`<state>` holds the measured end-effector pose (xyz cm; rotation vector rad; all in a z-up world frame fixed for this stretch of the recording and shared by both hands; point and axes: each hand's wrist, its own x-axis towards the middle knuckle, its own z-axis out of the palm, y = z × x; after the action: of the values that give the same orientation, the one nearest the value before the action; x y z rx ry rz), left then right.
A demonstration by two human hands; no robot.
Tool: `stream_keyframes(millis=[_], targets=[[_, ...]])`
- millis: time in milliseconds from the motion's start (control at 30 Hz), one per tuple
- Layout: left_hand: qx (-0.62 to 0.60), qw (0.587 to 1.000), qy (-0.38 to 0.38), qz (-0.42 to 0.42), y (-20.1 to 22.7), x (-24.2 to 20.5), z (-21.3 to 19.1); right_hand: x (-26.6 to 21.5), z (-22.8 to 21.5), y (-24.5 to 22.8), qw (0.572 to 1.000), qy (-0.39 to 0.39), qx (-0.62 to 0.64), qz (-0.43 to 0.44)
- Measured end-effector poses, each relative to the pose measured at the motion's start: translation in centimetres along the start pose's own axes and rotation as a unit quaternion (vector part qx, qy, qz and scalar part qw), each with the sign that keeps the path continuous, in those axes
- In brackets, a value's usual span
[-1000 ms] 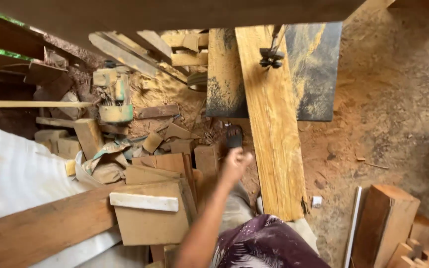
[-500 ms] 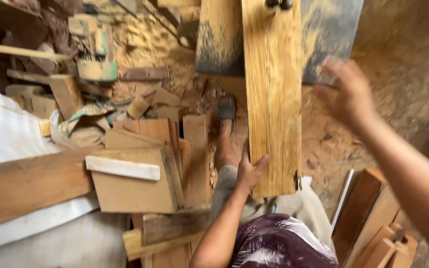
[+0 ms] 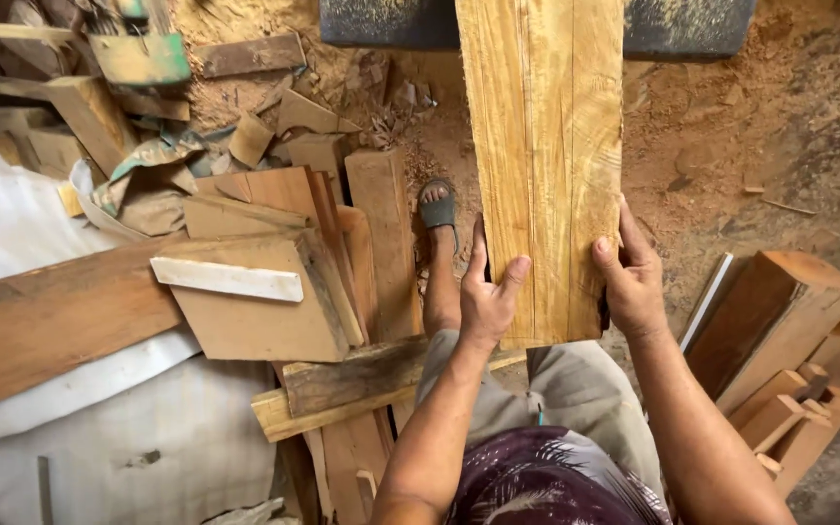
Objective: The person holds and aligns a marked wooden board on a bandsaw table, then feeds the wood through the blade to cut along the drawn lines.
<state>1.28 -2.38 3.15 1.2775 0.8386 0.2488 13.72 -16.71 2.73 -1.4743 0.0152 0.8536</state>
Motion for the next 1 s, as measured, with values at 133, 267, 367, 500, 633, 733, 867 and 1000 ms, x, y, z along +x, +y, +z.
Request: stream_keyframes(millis=[133,267,367,500,633,733,867,1000], targets=[[0.022,1.0,0.007,0.001,0.4,-0.4,0.0,-0.4,0.0,0.2,1.0,0.025,0.001,0.0],[0.011,1.0,-0.002,0.007,0.1,-0.1,0.6,0.1,-0.6,0.3,0.999,0.031,0.012,0.001],[0.001,1.0,0.003,-0.005,0.4,-0.7,1.0,-0.3,-1.0,0.2,0.999,0.029,0.025,0.015],[0.009,1.0,0.011,0.018,0.5,-0.1,1.2,0.4,-1.3,0.7,0.999,0.033,0.014,0.007],[0.026,1.0,0.014,-0.009,-0.2,-0.4,1.3,0.0,-1.2,0.1,0.998,0.045,0.013,0.029],[0.012,1.0,0.01,-0.024,-0.7,-0.4,1.3,0.2,-0.9,-0.5,0.998,0.048,0.025,0.039],[0.009,1.0,0.004,-0.017,-0.4,0.1,1.3,0.4,-1.0,-0.4,0.998,0.052,0.032,0.03],[0.043,0.999,0.007,-0.011,-0.3,0.1,1.0,0.3,-0.7,-0.5,0.998,0.05,0.031,0.03]])
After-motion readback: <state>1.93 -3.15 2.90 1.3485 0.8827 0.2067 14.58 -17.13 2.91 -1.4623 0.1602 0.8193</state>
